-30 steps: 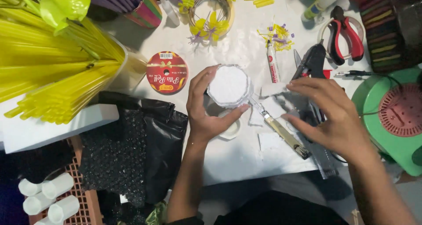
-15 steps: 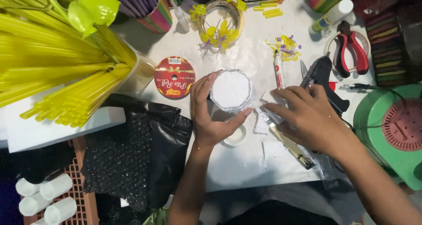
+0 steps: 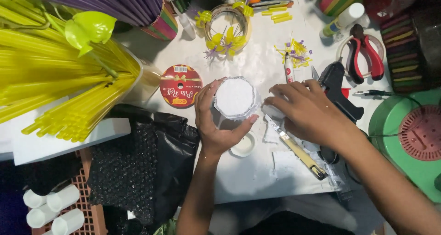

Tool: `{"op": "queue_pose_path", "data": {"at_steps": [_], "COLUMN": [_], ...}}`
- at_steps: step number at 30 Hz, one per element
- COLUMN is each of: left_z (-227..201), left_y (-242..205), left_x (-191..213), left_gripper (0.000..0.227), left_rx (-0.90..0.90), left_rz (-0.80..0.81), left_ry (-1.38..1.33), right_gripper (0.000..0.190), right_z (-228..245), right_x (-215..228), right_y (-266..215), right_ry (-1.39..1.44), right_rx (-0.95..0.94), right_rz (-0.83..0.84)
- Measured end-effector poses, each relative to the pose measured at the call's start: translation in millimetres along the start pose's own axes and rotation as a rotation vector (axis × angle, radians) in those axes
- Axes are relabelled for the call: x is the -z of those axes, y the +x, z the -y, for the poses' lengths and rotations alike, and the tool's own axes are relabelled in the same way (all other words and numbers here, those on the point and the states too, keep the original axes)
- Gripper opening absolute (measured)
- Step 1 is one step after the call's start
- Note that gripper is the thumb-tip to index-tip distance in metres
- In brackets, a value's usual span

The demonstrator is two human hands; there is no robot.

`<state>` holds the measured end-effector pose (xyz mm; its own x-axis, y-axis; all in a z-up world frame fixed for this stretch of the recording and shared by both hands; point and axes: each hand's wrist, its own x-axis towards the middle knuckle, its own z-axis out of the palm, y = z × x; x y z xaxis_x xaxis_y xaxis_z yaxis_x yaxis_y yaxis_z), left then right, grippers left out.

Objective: Carving a piece of styrofoam into a circular shape using a craft knife on a workshop table.

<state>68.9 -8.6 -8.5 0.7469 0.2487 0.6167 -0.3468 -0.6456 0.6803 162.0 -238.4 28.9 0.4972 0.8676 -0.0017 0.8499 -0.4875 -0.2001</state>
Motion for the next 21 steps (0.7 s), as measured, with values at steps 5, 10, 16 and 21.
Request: {"op": "queue_pose_path", "data": {"at_steps": [5, 10, 16, 21], "left_z": [-5.0, -4.4, 1.5, -3.7], "left_y": [13.4, 14.2, 5.2, 2.8], "left_x": [1.1, -0.4, 1.2, 3.1], "left_gripper": [0.089, 0.090, 0.094, 0.098], "left_rx": [-0.016, -0.022, -0.004, 0.040], "left_rz": [-0.075, -0.103, -0.111, -0.070], "left_ry": [-0.193, -0.202, -0.189, -0.012], "right_gripper": [0.051, 0.052, 0.060, 0.051], "right_z": [9.4, -3.8, -7.2, 3.5], "right_x": [36.1, 28.3, 26.1, 47.1], "right_y": [24.1, 47.7, 50.1, -3.7], "right_ry": [0.262, 0.287, 0.297, 0.291], "right_rx": [-0.113, -0.073, -0.029, 0.035], "right_rz": [0.084, -0.028, -0.104, -0.087]}}
